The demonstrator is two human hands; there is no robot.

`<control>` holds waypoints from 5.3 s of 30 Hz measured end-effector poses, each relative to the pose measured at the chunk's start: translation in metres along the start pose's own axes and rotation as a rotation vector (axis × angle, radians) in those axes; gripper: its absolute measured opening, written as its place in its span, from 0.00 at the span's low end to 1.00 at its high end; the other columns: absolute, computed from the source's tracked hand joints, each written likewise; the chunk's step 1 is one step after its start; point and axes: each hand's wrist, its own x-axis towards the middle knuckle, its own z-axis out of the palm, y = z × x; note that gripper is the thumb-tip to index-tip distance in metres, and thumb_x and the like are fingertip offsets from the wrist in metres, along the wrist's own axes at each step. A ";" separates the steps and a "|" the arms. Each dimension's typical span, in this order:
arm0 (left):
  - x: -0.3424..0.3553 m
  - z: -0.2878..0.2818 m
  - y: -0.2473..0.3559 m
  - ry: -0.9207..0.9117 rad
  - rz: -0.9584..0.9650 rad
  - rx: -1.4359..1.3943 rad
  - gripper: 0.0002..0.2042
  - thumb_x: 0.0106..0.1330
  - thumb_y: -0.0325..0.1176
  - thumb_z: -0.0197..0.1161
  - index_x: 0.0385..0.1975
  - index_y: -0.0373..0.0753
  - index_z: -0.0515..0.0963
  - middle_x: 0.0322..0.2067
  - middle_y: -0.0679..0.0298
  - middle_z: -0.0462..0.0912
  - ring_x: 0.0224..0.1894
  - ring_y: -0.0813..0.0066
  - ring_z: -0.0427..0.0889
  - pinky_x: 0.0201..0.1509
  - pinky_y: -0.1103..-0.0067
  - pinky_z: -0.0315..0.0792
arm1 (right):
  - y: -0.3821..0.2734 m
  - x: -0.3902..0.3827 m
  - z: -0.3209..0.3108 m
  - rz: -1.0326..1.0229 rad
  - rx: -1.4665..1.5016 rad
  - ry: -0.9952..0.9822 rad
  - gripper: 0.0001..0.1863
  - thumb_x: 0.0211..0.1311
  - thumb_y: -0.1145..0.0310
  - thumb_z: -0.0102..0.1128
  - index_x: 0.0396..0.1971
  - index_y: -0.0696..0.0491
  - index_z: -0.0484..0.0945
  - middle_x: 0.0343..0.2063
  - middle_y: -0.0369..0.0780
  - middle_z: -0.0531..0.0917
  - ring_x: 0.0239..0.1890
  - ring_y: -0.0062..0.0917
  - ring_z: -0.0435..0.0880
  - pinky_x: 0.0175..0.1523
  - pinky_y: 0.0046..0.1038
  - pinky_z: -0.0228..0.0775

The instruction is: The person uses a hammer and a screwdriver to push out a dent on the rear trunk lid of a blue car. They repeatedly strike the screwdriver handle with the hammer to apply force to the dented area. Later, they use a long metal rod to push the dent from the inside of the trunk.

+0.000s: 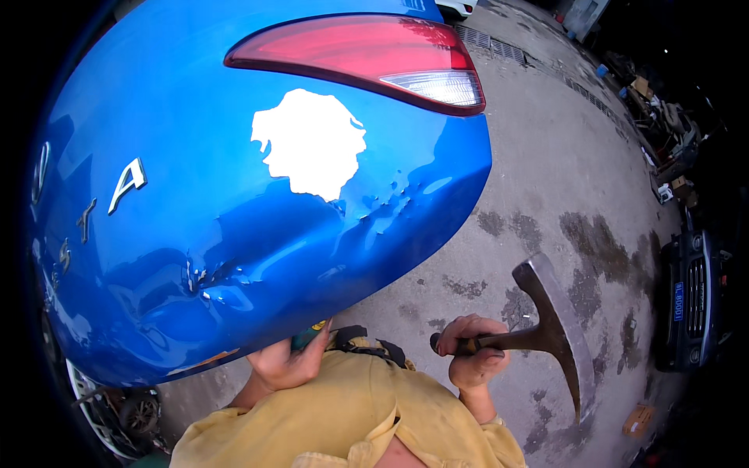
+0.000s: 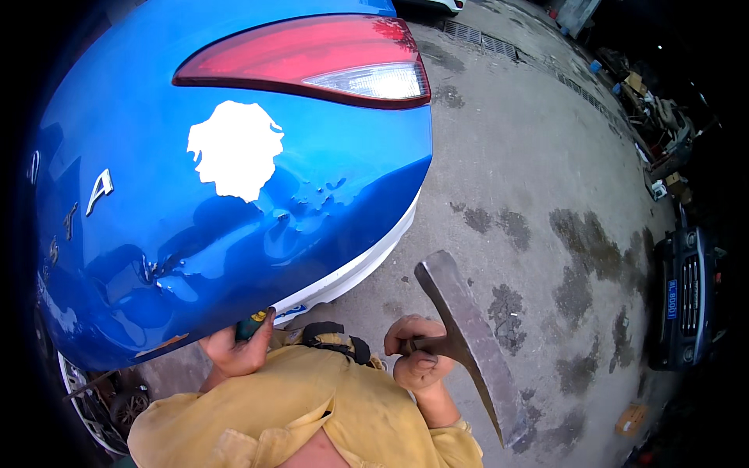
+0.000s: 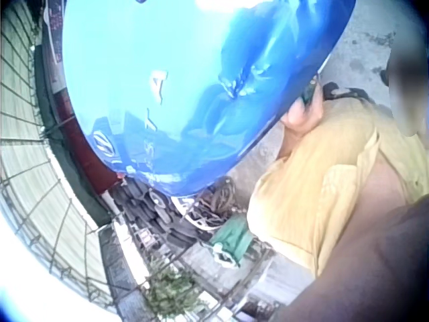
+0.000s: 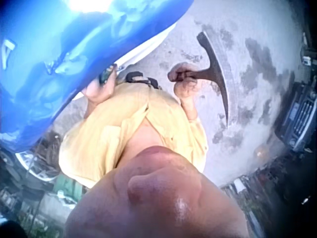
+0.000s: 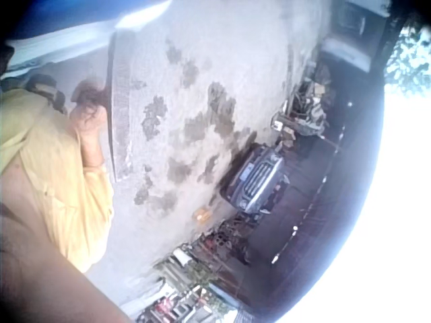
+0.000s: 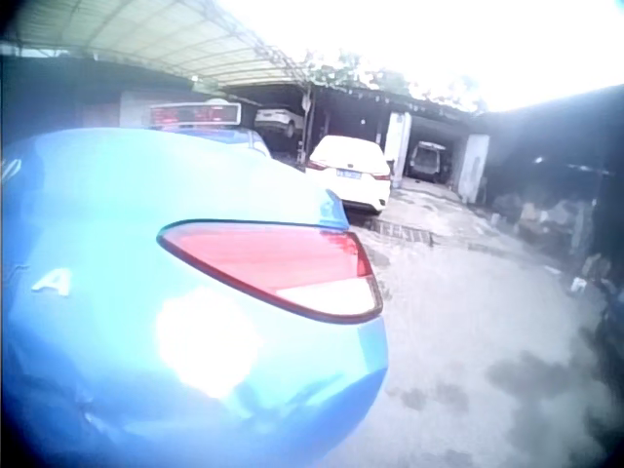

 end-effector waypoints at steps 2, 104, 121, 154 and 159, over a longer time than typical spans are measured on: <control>0.000 0.006 -0.002 0.028 -0.031 -0.052 0.17 0.45 0.25 0.75 0.38 0.34 0.85 0.37 0.54 0.86 0.36 0.59 0.85 0.44 0.72 0.77 | -0.016 0.021 -0.003 0.303 -0.242 -0.245 0.33 0.74 0.39 0.39 0.33 0.60 0.71 0.12 0.39 0.72 0.12 0.19 0.72 0.16 0.21 0.62; 0.005 -0.001 0.004 -0.023 -0.021 -0.005 0.18 0.43 0.25 0.76 0.37 0.33 0.84 0.37 0.52 0.85 0.35 0.57 0.84 0.42 0.71 0.76 | 0.025 -0.004 0.009 -0.208 -0.263 0.023 0.30 0.77 0.47 0.37 0.28 0.60 0.72 0.12 0.35 0.74 0.13 0.16 0.70 0.18 0.21 0.59; 0.000 -0.001 0.002 -0.022 -0.033 0.030 0.18 0.42 0.25 0.76 0.37 0.33 0.85 0.37 0.53 0.86 0.36 0.57 0.84 0.44 0.71 0.76 | -0.044 0.066 -0.020 -0.095 -0.196 -0.035 0.20 0.75 0.60 0.49 0.37 0.66 0.73 0.21 0.39 0.77 0.15 0.20 0.76 0.18 0.19 0.63; -0.003 -0.001 0.003 -0.040 -0.039 0.088 0.19 0.43 0.26 0.75 0.39 0.35 0.85 0.40 0.52 0.86 0.39 0.55 0.84 0.48 0.71 0.75 | -0.055 0.130 -0.043 0.040 -0.538 -0.244 0.11 0.72 0.67 0.56 0.30 0.59 0.74 0.12 0.36 0.71 0.12 0.19 0.70 0.19 0.24 0.59; 0.002 -0.004 0.005 -0.041 -0.023 0.025 0.19 0.44 0.27 0.76 0.40 0.35 0.85 0.41 0.54 0.86 0.39 0.56 0.85 0.48 0.70 0.76 | -0.071 0.138 -0.026 -0.045 -0.269 -0.182 0.19 0.77 0.59 0.46 0.29 0.59 0.73 0.13 0.32 0.74 0.10 0.13 0.70 0.16 0.17 0.57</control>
